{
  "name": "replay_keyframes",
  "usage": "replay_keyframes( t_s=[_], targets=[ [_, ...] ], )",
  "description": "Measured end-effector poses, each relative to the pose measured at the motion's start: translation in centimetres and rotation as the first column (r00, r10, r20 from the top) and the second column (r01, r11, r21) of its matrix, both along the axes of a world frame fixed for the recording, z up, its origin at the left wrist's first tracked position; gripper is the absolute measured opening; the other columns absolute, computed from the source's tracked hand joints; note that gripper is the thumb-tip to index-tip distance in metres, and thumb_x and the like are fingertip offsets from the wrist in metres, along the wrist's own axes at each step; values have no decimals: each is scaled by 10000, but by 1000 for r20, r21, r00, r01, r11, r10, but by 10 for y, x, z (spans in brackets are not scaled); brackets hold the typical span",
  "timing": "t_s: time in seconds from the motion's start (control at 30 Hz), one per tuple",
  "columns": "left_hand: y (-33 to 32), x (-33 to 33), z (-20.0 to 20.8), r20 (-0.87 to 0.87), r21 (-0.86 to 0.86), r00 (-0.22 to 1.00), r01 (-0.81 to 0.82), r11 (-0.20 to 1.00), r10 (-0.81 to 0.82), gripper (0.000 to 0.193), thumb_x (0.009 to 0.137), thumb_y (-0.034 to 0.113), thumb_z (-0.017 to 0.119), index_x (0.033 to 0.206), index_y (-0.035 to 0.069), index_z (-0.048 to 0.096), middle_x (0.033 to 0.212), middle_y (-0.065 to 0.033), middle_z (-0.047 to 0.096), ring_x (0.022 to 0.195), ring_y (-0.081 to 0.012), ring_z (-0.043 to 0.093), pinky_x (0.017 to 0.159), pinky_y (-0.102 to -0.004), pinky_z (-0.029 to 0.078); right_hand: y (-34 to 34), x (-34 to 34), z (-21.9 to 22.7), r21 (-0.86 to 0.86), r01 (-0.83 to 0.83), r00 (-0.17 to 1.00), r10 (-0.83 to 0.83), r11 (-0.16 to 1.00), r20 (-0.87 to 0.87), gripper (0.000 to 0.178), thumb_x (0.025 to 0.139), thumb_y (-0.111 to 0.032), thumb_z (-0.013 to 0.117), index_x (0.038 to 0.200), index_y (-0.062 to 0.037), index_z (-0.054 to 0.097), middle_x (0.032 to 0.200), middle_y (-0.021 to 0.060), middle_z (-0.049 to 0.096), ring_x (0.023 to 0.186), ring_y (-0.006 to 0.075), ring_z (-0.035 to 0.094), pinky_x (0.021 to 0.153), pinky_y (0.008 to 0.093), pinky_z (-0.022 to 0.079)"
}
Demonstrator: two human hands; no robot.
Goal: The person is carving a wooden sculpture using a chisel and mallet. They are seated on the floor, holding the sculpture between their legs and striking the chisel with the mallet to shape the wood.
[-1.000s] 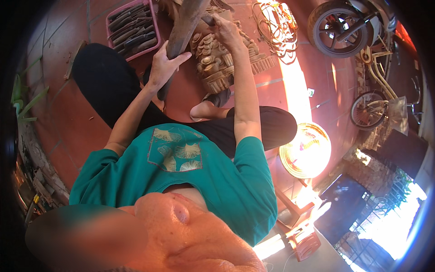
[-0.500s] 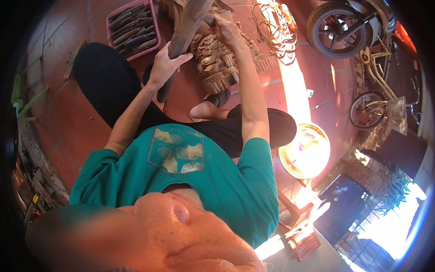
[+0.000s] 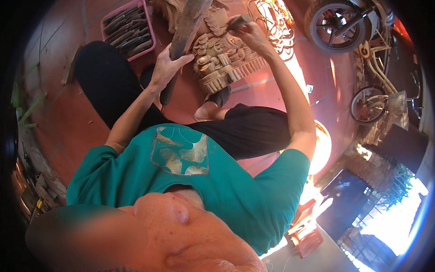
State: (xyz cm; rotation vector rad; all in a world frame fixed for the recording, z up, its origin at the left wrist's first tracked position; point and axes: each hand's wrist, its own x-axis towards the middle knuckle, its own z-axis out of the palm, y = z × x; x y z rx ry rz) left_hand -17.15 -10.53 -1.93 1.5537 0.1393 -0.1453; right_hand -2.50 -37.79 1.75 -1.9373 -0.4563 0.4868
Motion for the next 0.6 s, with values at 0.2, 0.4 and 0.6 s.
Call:
replay_keyframes(
  t_s=[0.2,0.4,0.6],
  targets=[
    [-5,1,-2,-11,82,999,46,996,-45,509,832,336,823,1155,-3,625,777,-46,667,597,-100,604,551,-281,509,9,18,-28,-8,-193,980,193,981,-44,176,982,-56,671,1155,-83,658,1161,-36,644,1087,81,617,982,279,493],
    [-6,6,-9,-1,101,999,47,994,-48,509,835,325,816,1168,-10,626,768,-57,679,592,-99,601,553,-282,510,0,25,-56,83,-191,982,191,978,8,120,991,-38,652,1108,-55,667,1145,-30,633,1075,85,605,979,295,492],
    [-9,7,-6,-17,109,998,62,992,-61,496,840,307,812,1178,-6,628,764,-55,692,610,-95,610,571,-280,514,15,20,-47,42,-239,958,228,970,172,227,948,-11,686,1169,-49,650,1122,41,640,1066,145,644,941,335,557]
  ],
)
